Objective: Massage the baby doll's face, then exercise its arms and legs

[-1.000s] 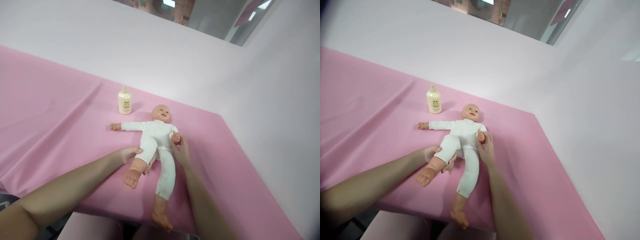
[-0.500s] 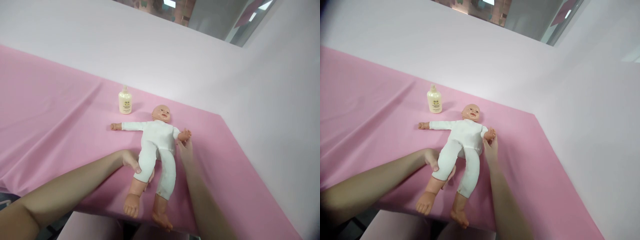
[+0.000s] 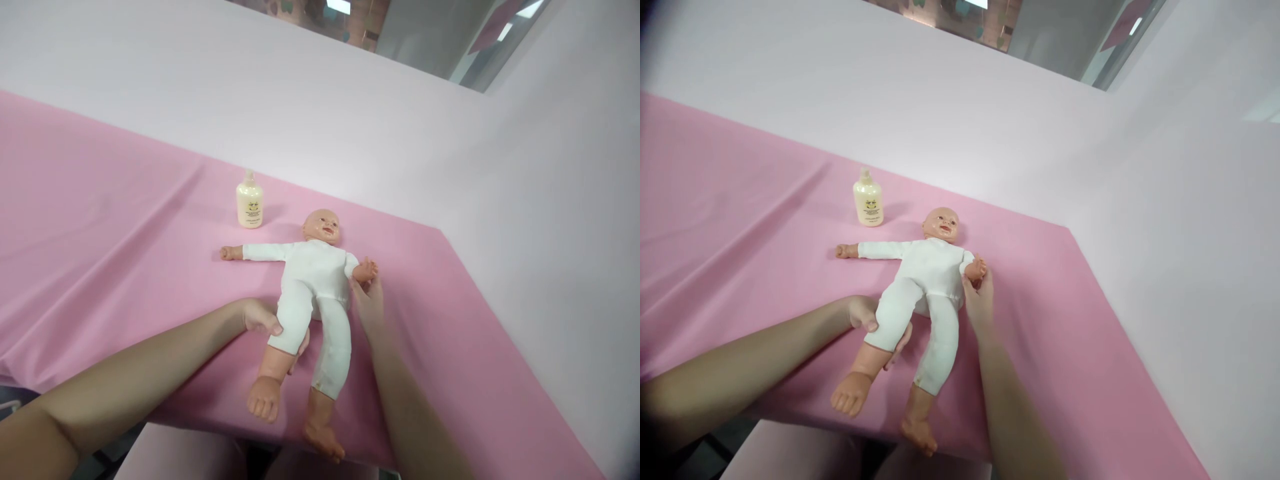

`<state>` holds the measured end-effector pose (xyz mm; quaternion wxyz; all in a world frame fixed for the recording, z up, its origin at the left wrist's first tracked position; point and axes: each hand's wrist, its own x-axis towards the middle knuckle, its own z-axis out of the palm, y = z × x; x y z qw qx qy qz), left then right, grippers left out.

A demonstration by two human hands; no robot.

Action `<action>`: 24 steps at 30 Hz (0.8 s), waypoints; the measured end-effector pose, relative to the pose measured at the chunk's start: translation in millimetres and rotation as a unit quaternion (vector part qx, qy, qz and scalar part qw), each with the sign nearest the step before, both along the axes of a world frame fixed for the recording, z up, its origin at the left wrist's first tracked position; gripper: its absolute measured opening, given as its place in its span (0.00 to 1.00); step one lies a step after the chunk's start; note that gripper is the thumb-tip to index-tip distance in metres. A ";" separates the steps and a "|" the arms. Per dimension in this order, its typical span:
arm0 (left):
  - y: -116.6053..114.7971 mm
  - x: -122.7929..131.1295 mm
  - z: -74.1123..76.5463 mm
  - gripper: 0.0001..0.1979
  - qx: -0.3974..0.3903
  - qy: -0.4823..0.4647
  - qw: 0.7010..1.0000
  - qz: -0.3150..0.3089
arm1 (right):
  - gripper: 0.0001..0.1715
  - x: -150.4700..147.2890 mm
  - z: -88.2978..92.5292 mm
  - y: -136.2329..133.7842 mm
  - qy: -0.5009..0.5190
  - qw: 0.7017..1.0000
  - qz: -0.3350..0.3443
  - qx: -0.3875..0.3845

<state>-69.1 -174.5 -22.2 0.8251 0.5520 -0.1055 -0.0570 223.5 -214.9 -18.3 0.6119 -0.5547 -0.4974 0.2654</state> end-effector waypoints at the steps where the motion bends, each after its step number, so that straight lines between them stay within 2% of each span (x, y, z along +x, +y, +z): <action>1: -0.5 -0.9 1.7 0.35 -0.003 0.003 1.000 0.009 | 0.40 -2.8 1.3 -1.3 0.002 1.000 -0.010 -0.008; 4: -1.5 -3.0 5.4 0.37 -0.011 0.005 1.000 0.028 | 0.36 -7.1 5.1 -5.7 -0.026 0.999 -0.022 -0.028; 8: -2.2 -3.6 6.2 0.39 -0.025 0.007 0.999 0.041 | 0.27 -8.0 11.4 -11.1 -0.072 0.997 -0.007 -0.029; 16: -2.4 -3.2 2.5 0.39 -0.017 0.007 0.999 0.031 | 0.26 -13.8 21.1 -16.6 -0.096 0.995 0.001 -0.025; 24: 0.6 0.5 -1.8 0.31 -0.008 -0.019 1.000 -0.015 | 0.23 -15.4 22.1 -15.6 -0.097 0.995 -0.010 -0.017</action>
